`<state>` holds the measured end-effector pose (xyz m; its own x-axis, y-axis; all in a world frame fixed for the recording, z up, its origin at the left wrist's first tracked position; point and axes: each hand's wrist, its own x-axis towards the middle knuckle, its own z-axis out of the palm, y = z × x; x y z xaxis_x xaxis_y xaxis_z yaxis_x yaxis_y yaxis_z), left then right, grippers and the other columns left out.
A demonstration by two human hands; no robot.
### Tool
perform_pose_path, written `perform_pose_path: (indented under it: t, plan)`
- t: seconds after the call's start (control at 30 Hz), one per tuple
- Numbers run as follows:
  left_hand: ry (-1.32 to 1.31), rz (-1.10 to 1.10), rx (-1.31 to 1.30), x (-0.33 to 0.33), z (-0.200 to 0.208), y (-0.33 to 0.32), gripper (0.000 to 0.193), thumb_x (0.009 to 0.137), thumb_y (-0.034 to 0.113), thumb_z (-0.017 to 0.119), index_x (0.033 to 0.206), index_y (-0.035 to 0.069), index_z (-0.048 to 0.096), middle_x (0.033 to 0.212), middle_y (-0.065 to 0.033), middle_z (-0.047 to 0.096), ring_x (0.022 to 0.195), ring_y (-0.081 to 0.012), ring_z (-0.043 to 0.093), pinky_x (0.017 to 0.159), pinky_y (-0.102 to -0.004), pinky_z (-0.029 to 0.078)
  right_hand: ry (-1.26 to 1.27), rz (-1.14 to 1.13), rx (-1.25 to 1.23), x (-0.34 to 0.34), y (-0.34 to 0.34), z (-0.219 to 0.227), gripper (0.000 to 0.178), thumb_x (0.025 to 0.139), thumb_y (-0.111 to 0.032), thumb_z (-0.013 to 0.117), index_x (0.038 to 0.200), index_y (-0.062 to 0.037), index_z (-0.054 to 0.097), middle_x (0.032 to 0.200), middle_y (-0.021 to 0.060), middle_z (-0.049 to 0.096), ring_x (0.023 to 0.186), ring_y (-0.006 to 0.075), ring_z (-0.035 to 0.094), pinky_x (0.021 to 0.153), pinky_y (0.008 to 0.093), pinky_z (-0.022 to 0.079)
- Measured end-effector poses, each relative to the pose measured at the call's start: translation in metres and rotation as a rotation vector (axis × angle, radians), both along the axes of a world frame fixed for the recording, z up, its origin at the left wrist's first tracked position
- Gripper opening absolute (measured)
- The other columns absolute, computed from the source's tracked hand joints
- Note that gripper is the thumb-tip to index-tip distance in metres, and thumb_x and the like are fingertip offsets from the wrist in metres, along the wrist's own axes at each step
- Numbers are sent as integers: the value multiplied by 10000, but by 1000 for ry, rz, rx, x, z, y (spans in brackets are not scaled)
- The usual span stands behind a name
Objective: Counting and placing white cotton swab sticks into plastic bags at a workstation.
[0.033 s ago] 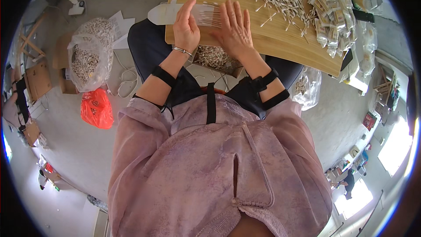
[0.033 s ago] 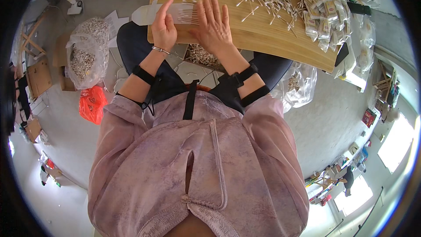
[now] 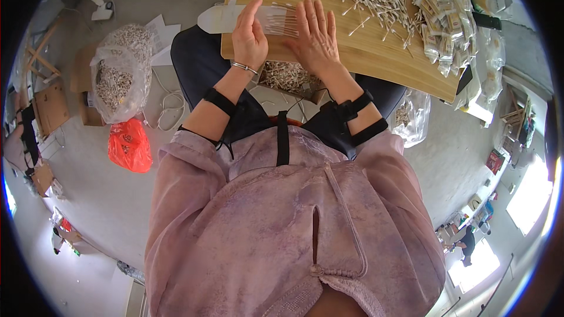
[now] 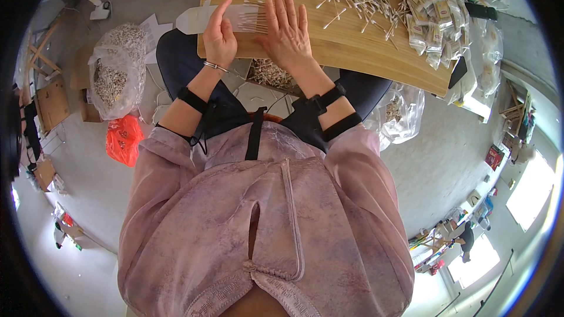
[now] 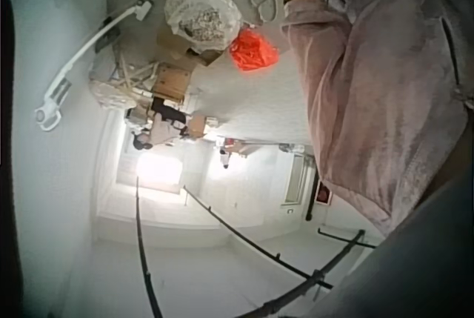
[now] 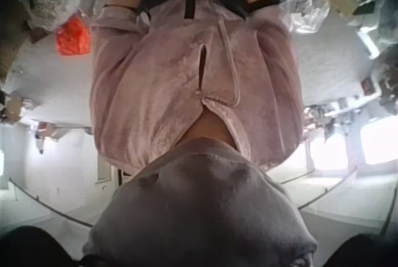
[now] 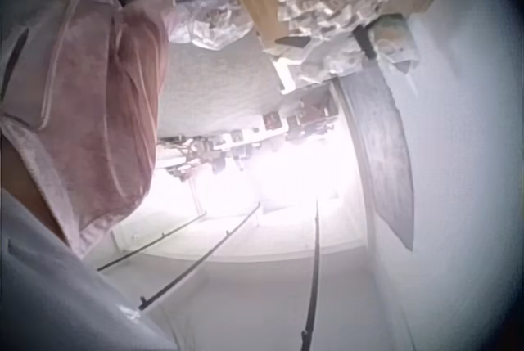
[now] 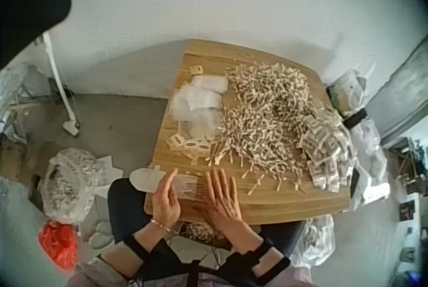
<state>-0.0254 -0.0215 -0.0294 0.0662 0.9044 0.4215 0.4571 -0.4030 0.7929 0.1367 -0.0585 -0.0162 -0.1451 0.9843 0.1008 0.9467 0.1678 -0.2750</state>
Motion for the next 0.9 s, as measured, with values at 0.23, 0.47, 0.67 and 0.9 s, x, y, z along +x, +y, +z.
perform_pose_path:
  t: [0.23,0.47,0.67,0.9]
  plan:
    - [-199,19,-41,7,-11,9,453,852,-73,402,1265,66,526,1154,-121,613,992,-239,608,829,-289,478,170,60,45,-2,18,-10,806,764,-337,709,1407,-63,307,1409,96,396,1351,275,302,1121,477,187]
    - [-349,-21,-135,9,-13,5,338,943,67,440,1266,72,541,1162,-96,620,908,-160,584,801,-263,463,403,83,194,-7,18,-10,594,822,-176,640,1345,-45,390,1317,124,472,1258,289,409,1088,444,256]
    - [-383,-24,-202,16,-3,2,370,993,242,421,1295,52,515,1165,-83,618,897,-122,556,799,-238,439,942,-334,173,-4,16,-9,383,923,-56,483,1301,-21,428,1231,158,529,1102,274,531,941,335,411]
    - [-462,-75,-218,18,-4,0,474,1001,357,383,1293,3,501,1214,-124,582,1087,-172,539,920,-255,395,1010,-186,84,-25,24,-9,335,917,-44,478,1251,-28,478,1164,169,567,1083,325,527,974,373,388]
